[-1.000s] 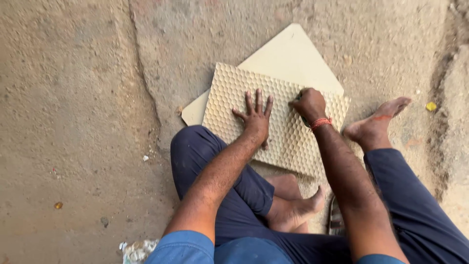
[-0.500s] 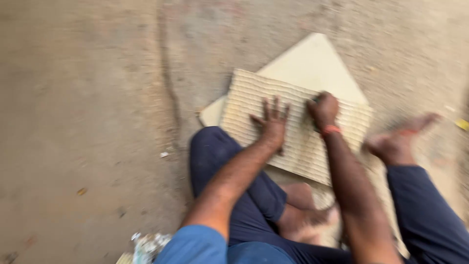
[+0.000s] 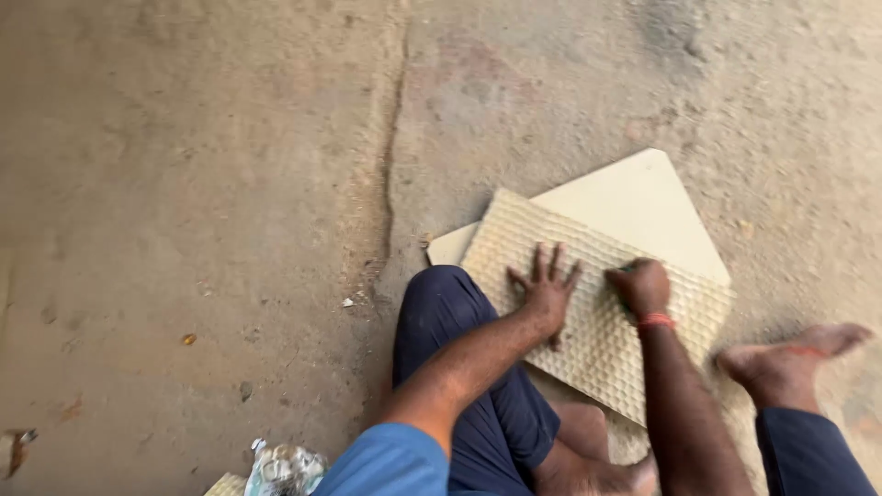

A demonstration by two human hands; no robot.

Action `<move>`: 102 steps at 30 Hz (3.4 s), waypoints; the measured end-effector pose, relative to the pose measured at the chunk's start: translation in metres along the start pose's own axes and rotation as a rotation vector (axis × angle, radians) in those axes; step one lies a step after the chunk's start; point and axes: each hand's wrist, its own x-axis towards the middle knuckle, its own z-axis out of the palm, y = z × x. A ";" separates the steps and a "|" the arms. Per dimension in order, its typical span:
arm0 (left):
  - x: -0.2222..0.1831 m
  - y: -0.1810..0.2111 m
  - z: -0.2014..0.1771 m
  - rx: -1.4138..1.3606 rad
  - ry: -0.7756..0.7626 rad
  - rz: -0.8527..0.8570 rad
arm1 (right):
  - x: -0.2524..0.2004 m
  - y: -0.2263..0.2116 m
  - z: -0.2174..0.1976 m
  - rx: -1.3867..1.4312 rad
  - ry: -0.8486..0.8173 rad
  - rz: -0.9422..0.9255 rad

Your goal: The person sits on the ground with a textured decorative panel resting on their legs and rubs a green abrasive pad over the panel's surface, steadying it with the other hand. Near the end they lift and reposition the panel and continue rubbing its surface with the pad.

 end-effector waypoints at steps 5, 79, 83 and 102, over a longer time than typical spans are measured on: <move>-0.018 0.002 0.021 0.077 0.034 0.022 | -0.004 0.019 0.021 -0.142 -0.095 0.092; -0.012 0.005 0.003 0.102 0.012 -0.006 | -0.031 -0.029 0.006 0.060 0.199 0.141; -0.013 0.003 0.000 0.065 0.027 -0.001 | -0.032 -0.002 0.025 0.015 0.264 0.108; -0.007 0.003 -0.016 -0.004 0.018 -0.002 | 0.004 0.011 0.015 0.020 0.281 0.046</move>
